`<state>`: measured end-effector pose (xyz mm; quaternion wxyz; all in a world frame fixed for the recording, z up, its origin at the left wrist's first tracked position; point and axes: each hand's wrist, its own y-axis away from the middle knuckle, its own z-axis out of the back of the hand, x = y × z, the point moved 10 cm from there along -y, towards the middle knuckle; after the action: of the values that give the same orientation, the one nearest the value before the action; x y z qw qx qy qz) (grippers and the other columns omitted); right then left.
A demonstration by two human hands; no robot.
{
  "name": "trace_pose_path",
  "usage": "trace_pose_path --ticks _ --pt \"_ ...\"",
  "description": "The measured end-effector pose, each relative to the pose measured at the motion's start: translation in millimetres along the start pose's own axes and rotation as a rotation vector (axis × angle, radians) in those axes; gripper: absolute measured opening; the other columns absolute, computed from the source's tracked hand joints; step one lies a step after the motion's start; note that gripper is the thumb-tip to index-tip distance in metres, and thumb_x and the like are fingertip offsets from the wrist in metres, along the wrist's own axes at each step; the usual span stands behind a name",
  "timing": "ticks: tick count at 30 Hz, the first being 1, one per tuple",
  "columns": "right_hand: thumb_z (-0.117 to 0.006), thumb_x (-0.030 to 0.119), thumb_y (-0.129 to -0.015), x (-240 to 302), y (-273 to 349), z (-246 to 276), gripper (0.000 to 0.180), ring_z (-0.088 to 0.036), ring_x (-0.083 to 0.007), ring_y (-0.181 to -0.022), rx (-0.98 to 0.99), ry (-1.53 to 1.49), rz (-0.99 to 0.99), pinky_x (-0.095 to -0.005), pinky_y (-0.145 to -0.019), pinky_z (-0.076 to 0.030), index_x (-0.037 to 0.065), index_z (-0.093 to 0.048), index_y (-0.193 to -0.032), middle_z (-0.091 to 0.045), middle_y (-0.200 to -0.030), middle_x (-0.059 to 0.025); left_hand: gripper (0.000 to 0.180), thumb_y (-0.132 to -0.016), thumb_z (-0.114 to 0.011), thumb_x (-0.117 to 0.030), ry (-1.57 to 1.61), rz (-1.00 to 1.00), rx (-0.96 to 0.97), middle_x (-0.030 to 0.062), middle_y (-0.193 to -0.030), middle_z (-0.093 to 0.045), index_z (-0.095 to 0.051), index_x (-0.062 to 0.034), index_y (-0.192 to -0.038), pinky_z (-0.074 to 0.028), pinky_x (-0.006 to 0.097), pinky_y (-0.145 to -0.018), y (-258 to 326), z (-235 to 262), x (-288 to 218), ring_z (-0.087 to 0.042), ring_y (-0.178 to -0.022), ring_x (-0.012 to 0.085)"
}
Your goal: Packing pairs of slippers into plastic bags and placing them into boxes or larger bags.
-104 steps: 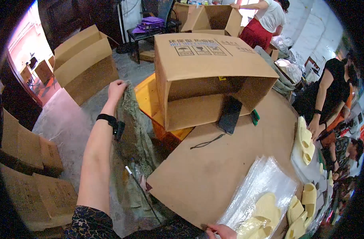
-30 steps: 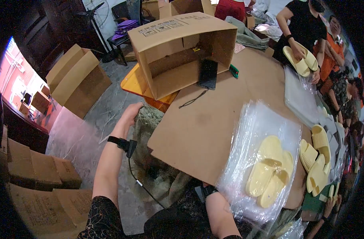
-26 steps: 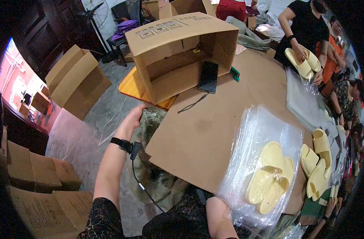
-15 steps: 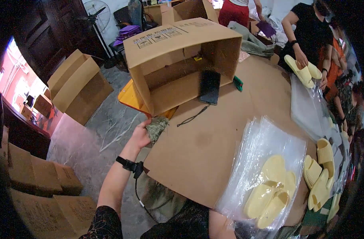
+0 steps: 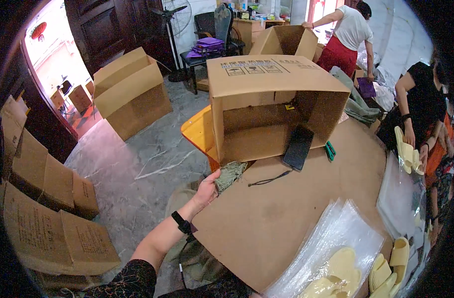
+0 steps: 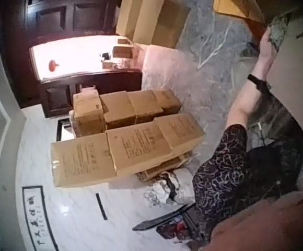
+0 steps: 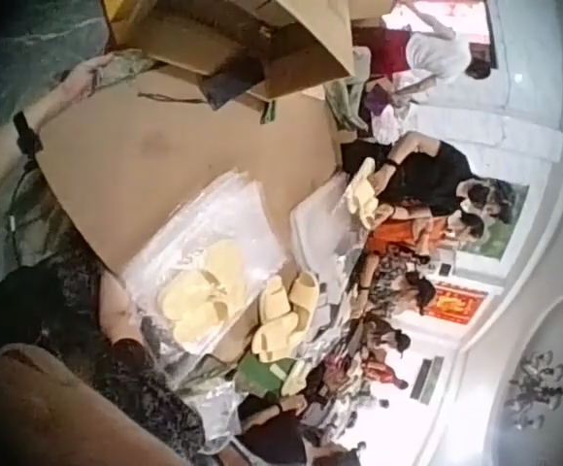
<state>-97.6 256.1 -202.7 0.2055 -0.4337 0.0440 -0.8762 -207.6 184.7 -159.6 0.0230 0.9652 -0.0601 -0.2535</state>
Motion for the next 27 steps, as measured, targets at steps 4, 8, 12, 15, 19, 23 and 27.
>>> trace_pose_path --ticks 4,8,12,15,19,23,27 --pt "-0.054 0.029 -0.092 -18.5 11.5 8.4 0.036 -0.052 -0.0225 -0.112 -0.022 -0.031 -0.065 -0.0368 -0.098 -0.041 0.01 -0.058 -0.123 -0.058 -0.122 -0.0072 0.044 -0.103 -0.038 -0.031 -0.128 -0.093 -0.025 0.0127 -0.13 -0.057 -0.05 -0.0002 -0.132 -0.039 0.038 -0.106 -22.1 24.9 4.9 -0.055 -0.119 0.0235" --pt "-0.055 0.028 -0.092 -55.3 46.5 26.2 0.036 -0.053 -0.0224 -0.111 -0.063 -0.039 -0.184 -0.0364 -0.098 -0.042 0.01 -0.058 -0.123 -0.059 -0.121 -0.0074 0.043 -0.102 -0.041 -0.025 -0.255 -0.02 -0.091 0.0108 -0.133 -0.056 -0.049 0.0043 -0.132 -0.038 0.035 -0.107 -30.8 38.8 -0.6 -0.054 -0.12 0.021" --pt "-0.055 0.028 -0.092 -86.5 65.7 48.5 0.036 -0.053 -0.0222 -0.111 -0.13 -0.051 -0.272 -0.036 -0.097 -0.042 0.01 -0.058 -0.123 -0.059 -0.12 -0.0075 0.042 -0.1 -0.043 -0.02 -0.127 0.084 0.08 0.0094 -0.134 -0.054 -0.049 0.0035 -0.133 -0.041 0.033 -0.104 -34.3 1.3 3.5 -0.055 -0.118 0.0188" --pt "-0.056 0.027 -0.091 -93.5 78.9 54.1 0.036 -0.053 -0.0221 -0.11 -0.164 -0.084 -0.314 -0.0358 -0.097 -0.042 0.009 -0.058 -0.123 -0.059 -0.119 -0.0076 0.039 -0.097 -0.05 -0.026 -0.583 0.143 0.137 0.005 -0.121 -0.062 -0.055 -0.0021 -0.127 -0.045 0.032 -0.095 -30.8 -20.6 -4.0 -0.058 -0.109 0.0143" --pt "-0.057 0.027 -0.091 -103.1 95.4 65.3 0.036 -0.054 -0.0219 -0.109 -0.213 -0.116 -0.359 -0.0354 -0.096 -0.043 0.009 -0.058 -0.122 -0.06 -0.118 -0.0077 0.033 -0.091 -0.062 -0.021 -1.14 -0.036 0.105 0.0005 -0.102 -0.066 -0.061 -0.0011 -0.118 -0.047 0.027 -0.083 -25.7 -38.8 -16.1 -0.059 -0.094 0.0099" --pt "-0.058 0.026 -0.09 -106.1 114.0 73.9 0.036 -0.054 -0.0218 -0.108 -0.254 -0.155 -0.394 -0.035 -0.096 -0.043 0.009 -0.058 -0.122 -0.06 -0.117 -0.0078 0.028 -0.088 -0.064 -0.015 -1.753 -0.45 -0.079 -0.0008 -0.094 -0.065 -0.064 -0.0002 -0.112 -0.047 0.026 -0.08 1.3 -33.5 -80.7 -0.057 -0.089 0.008" --pt "-0.059 0.025 -0.09 -106.0 158.0 57.8 0.036 -0.054 -0.0216 -0.107 -0.235 -0.206 -0.462 -0.0347 -0.095 -0.043 0.008 -0.059 -0.122 -0.06 -0.117 -0.008 0.032 -0.083 -0.068 -0.011 -1.448 -0.283 -0.147 0.0006 -0.099 -0.067 -0.065 -0.0005 -0.113 -0.047 0.027 -0.086 20.2 0.6 -97.7 -0.058 -0.095 0.0095"
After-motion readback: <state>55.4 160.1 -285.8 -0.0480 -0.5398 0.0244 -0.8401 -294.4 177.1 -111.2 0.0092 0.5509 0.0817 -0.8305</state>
